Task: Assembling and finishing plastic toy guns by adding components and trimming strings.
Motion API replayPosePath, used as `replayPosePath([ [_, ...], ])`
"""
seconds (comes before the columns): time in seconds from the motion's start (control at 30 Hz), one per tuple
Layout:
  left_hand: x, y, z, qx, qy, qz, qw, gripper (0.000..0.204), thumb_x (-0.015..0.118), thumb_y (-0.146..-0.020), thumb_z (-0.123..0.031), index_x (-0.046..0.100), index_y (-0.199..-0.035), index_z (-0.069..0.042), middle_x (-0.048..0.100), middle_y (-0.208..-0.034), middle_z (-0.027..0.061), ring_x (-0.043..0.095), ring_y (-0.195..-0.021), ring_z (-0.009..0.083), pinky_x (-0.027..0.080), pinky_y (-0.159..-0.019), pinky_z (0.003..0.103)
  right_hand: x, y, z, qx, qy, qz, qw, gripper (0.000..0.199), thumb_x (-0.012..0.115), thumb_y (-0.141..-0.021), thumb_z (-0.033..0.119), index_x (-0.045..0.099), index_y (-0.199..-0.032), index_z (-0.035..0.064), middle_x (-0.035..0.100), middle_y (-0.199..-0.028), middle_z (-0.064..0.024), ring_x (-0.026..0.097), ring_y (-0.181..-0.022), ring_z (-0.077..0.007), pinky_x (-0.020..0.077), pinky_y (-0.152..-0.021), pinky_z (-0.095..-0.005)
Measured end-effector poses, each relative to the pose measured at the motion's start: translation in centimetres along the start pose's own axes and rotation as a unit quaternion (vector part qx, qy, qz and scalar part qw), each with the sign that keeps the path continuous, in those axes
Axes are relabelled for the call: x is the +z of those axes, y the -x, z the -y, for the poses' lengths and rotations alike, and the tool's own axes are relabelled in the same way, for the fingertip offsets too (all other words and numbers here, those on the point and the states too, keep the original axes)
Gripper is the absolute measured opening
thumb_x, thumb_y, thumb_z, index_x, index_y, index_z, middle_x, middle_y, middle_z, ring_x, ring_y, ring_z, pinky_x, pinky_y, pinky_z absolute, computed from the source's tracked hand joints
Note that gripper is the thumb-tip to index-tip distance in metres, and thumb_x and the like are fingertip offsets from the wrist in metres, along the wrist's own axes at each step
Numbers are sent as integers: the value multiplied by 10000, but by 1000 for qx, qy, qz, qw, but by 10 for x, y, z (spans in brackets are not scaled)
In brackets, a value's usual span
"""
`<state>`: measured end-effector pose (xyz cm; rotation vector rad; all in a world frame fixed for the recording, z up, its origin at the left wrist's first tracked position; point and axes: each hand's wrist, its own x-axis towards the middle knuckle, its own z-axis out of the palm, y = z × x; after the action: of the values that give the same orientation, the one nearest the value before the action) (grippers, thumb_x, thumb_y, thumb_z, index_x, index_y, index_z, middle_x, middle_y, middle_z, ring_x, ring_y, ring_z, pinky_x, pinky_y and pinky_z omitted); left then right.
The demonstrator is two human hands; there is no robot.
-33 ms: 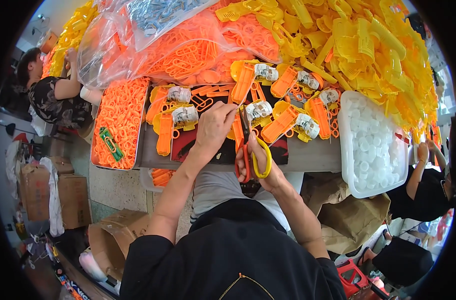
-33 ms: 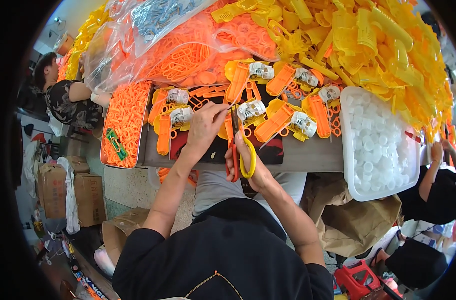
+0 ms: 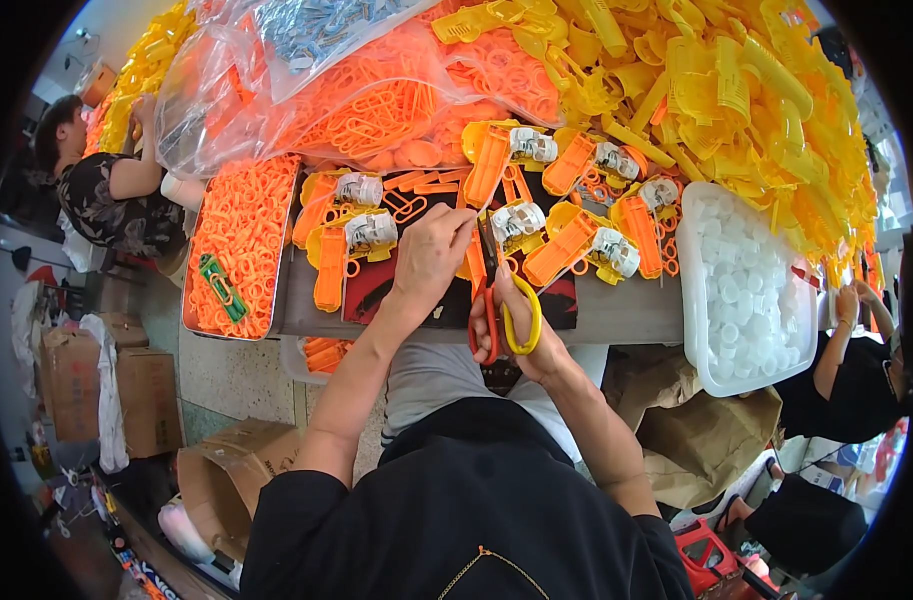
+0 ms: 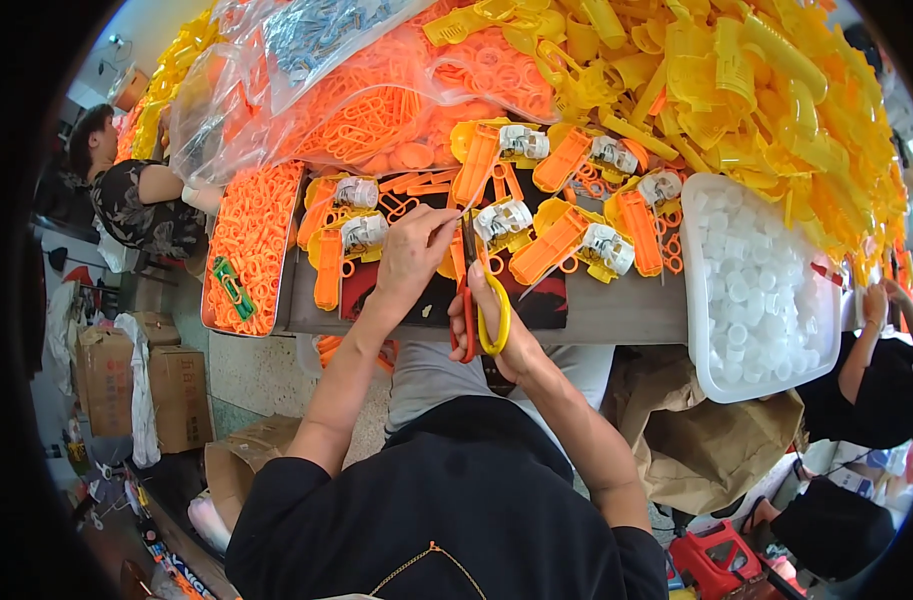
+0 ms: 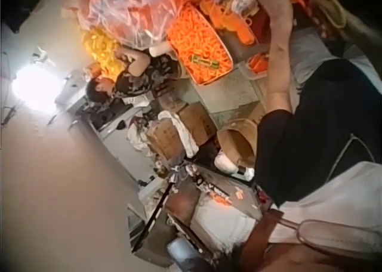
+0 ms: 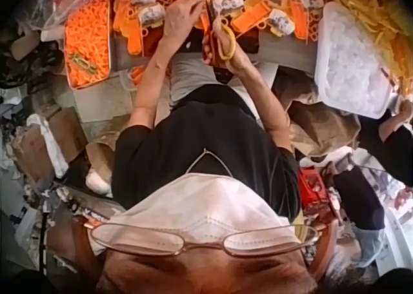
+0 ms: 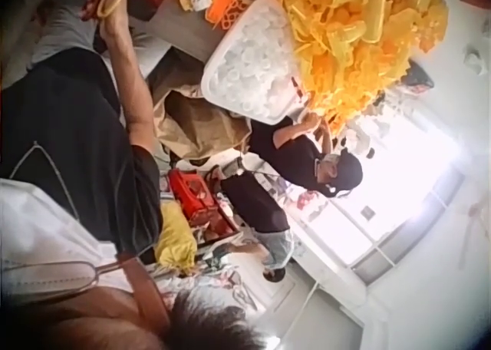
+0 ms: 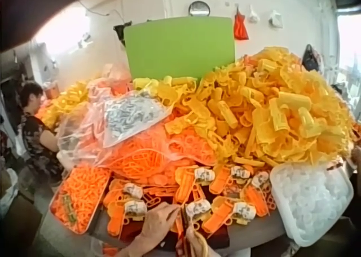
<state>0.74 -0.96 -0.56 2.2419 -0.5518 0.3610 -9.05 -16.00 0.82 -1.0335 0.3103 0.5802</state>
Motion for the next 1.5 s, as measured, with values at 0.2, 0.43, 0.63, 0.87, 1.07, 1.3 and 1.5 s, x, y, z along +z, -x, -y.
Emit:
replayPosePath([
  [0.2,4,2,-9,34,-26,-26,999,138,688,-881,-35,714,-1012,1,619,-787,138,625,-655,311,495,-597,382,1,-14,-2,-29,-11,-17,999,698,434,-970,703,569,-872,25,528,-679,-60,538,-494,-154,547,-463,-317],
  [0.43,7,2,-17,76,-90,-20,993,128,673,-890,-48,704,-1007,-6,588,-764,133,622,-678,320,504,-604,403,0,-15,-5,-34,-6,-20,999,679,456,-969,692,564,-850,32,506,-638,-45,525,-466,-151,526,-438,-302],
  [0.63,7,4,-20,73,-90,-20,993,102,666,-889,-58,691,-980,-18,572,-768,125,626,-712,312,509,-619,405,-3,-10,-6,-50,13,-31,998,641,460,-973,686,528,-805,72,479,-619,-22,480,-444,-129,439,-388,-273],
  [0.87,-4,5,-15,51,-44,-31,997,62,645,-879,-45,664,-933,-21,568,-793,134,634,-767,332,513,-648,422,5,-16,-5,-47,-51,-42,997,559,450,-989,671,459,-802,144,379,-611,46,361,-473,-84,296,-400,-229],
  [1.07,-122,96,-4,25,-88,258,962,205,682,-888,-200,703,-1002,-31,661,-1007,136,626,-929,331,514,-837,425,6,7,8,-86,65,34,994,594,415,-1000,668,480,-809,109,447,-637,13,456,-492,-106,382,-433,-240],
  [1.3,-93,123,43,-94,-204,-111,968,628,720,-871,-164,488,-1441,-37,383,-1463,285,357,-1344,493,344,-1107,561,34,-30,-32,17,34,94,995,482,534,-964,641,556,-936,161,530,-677,20,562,-521,-116,463,-441,-265],
  [1.5,-61,134,65,-116,-209,-65,969,577,608,-888,-21,471,-1449,-19,354,-1483,301,292,-1411,510,351,-1116,543,23,-30,-31,-17,127,-5,992,628,502,-959,684,549,-858,66,476,-622,7,505,-473,-111,437,-457,-246],
])
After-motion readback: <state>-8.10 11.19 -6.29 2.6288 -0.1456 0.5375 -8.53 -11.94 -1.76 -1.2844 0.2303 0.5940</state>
